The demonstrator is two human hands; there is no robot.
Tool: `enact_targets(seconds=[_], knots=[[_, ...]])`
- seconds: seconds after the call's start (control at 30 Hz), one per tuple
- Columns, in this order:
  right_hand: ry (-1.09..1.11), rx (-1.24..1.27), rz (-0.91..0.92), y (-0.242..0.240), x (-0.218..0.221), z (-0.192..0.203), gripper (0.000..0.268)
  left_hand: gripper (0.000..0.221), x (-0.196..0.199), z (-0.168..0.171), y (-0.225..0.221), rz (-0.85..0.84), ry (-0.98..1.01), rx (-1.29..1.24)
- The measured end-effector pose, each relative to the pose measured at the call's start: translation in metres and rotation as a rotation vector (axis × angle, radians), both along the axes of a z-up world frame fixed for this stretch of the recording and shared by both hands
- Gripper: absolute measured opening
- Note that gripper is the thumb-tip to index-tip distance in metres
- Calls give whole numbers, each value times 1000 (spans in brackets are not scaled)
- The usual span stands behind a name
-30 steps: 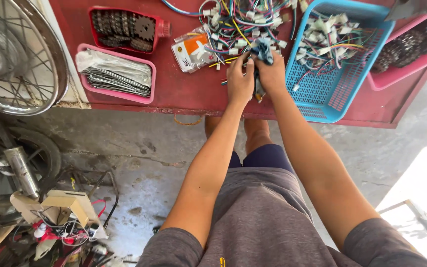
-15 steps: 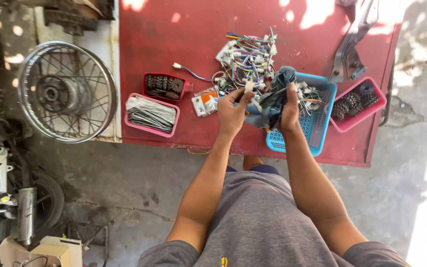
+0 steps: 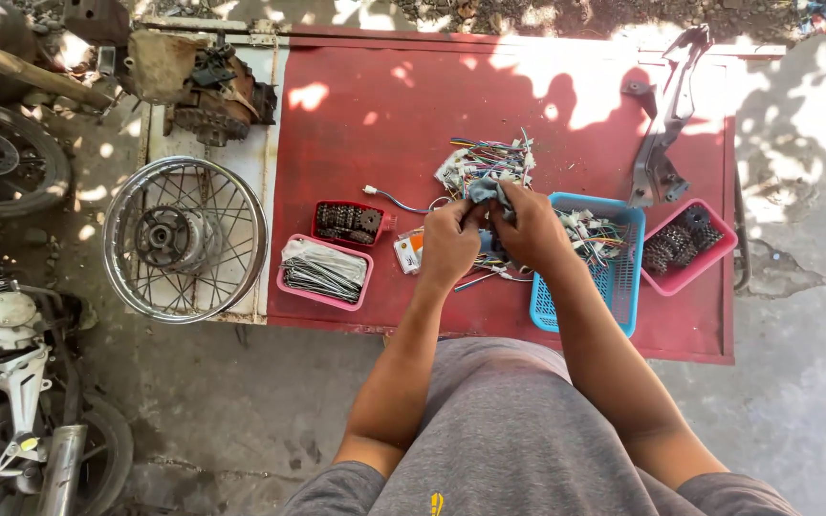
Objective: Inspecting and organizing motorcycle electrical wiring harnesses and connectors on a workbench.
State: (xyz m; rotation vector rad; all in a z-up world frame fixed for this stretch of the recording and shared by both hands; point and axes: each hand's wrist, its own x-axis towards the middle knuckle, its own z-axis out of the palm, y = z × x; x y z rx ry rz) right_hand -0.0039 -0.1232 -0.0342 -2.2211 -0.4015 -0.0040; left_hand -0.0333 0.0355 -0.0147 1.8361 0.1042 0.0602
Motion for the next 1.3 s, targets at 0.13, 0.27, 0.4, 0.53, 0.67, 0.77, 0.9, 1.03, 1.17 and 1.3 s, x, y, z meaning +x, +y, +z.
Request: enact_targets(seconds=[0.13, 0.27, 0.4, 0.53, 0.67, 0.77, 0.9, 1.03, 1.17, 1.3], knots=[[-50, 115, 51, 7, 5, 30, 26, 19, 6, 30, 8, -6, 18, -11], [-89, 143, 110, 11, 5, 42, 41, 21, 11, 25, 12, 11, 31, 7], [-181, 127, 56, 10, 11, 24, 32, 21, 12, 39, 10, 20, 39, 83], [-177, 201, 19, 15, 12, 28, 29, 19, 14, 35, 10, 20, 17, 113], [-138, 221, -72, 12, 13, 21, 24, 19, 15, 35, 11, -5, -5, 121], [-97, 275, -39, 12, 13, 24, 26, 20, 16, 26, 15, -1, -1, 82], [-39, 271, -130, 7, 9, 15, 24, 20, 9, 28, 10, -16, 38, 95], [14, 262, -137, 4, 10, 19, 24, 17, 8, 22, 10, -19, 38, 106], [30, 291, -101, 3, 9, 11, 27, 17, 8, 33, 13, 1, 10, 76], [234, 412, -156, 3, 13, 15, 22, 12, 3, 42, 22, -75, -14, -19]])
